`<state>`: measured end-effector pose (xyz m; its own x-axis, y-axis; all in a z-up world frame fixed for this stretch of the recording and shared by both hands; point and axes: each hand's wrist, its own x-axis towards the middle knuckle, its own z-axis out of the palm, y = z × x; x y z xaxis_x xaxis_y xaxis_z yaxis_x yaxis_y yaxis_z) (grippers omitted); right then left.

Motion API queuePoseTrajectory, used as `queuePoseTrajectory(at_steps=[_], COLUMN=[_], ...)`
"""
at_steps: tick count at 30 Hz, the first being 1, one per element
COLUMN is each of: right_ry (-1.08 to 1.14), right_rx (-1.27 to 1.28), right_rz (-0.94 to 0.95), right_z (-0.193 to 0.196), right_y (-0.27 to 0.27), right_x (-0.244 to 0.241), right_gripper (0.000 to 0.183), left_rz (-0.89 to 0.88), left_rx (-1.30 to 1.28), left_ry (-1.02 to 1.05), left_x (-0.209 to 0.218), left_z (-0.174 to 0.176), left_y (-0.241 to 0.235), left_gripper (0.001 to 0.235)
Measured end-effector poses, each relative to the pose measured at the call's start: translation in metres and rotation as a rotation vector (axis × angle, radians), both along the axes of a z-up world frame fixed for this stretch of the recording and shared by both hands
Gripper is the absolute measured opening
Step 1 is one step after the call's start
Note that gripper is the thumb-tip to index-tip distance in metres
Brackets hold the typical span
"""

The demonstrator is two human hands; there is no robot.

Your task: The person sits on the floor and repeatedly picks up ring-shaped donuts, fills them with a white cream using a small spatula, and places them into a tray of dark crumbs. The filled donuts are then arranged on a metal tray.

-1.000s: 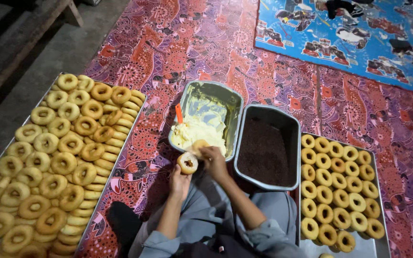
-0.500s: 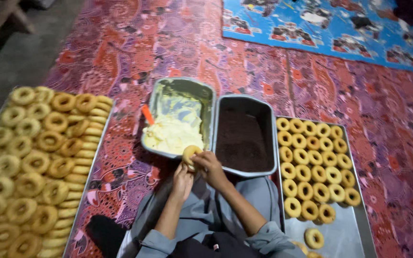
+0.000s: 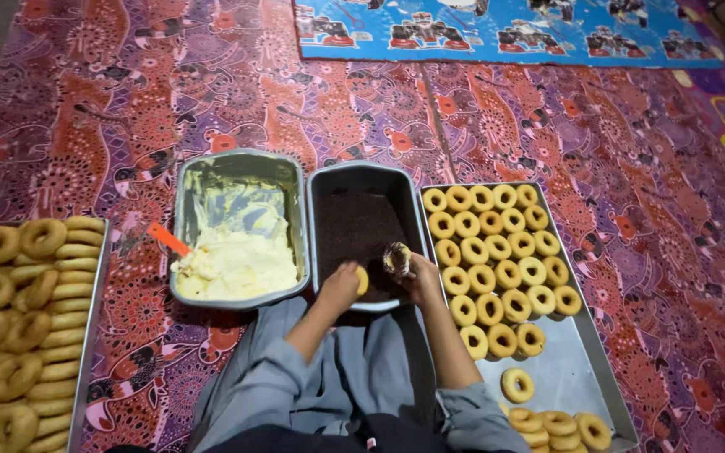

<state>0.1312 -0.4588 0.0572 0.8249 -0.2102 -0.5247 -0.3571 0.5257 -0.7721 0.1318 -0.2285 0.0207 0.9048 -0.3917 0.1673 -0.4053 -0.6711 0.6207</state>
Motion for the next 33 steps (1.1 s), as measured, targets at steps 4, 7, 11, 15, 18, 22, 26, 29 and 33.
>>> queuePoseTrajectory(at_steps=[4,7,11,15,18,22,26,29,33], right_ry=[0.037,-0.079,-0.477,-0.808,-1.063,-0.682,-0.037,-0.046,-0.110], right_rx=[0.288,0.152,-0.602,-1.218,-1.350,-0.857,0.064,0.258,0.430], right_rz=[0.070,0.078,0.187,0.217,0.422,0.128,0.179,0.097,-0.166], right_z=[0.009,0.018,0.063,0.118,0.136,0.129,0.085,0.044,0.010], right_y=[-0.010,0.004,0.042,0.074,0.085,0.072,0.040,0.012,-0.063], right_x=[-0.009,-0.018,-0.020,-0.027,-0.032,-0.025,-0.024,-0.035,-0.069], right_gripper=[0.033,0.037,0.028,0.033,0.037,0.044,0.059,0.050,0.041], left_rz=[0.112,0.371,0.396,0.301,0.175,0.324,0.266,0.205,0.397], left_rx=[0.005,-0.698,-1.684,-1.849,-1.897,-1.778,-1.514,-1.322,-1.104], left_ry=[0.272,0.607,1.030,1.088,1.056,1.080,1.173,1.264,1.071], left_x=[0.028,0.023,0.009,0.005,0.007,0.014,0.013,0.015,0.006], left_z=[0.000,-0.004,-0.003,-0.001,0.001,0.014,0.028,0.043,0.056], left_y=[-0.006,-0.008,-0.005,-0.002,-0.004,-0.007,-0.010,-0.015,-0.013], left_gripper=[0.021,0.033,0.040,0.041,0.043,0.039,0.042,0.051,0.076])
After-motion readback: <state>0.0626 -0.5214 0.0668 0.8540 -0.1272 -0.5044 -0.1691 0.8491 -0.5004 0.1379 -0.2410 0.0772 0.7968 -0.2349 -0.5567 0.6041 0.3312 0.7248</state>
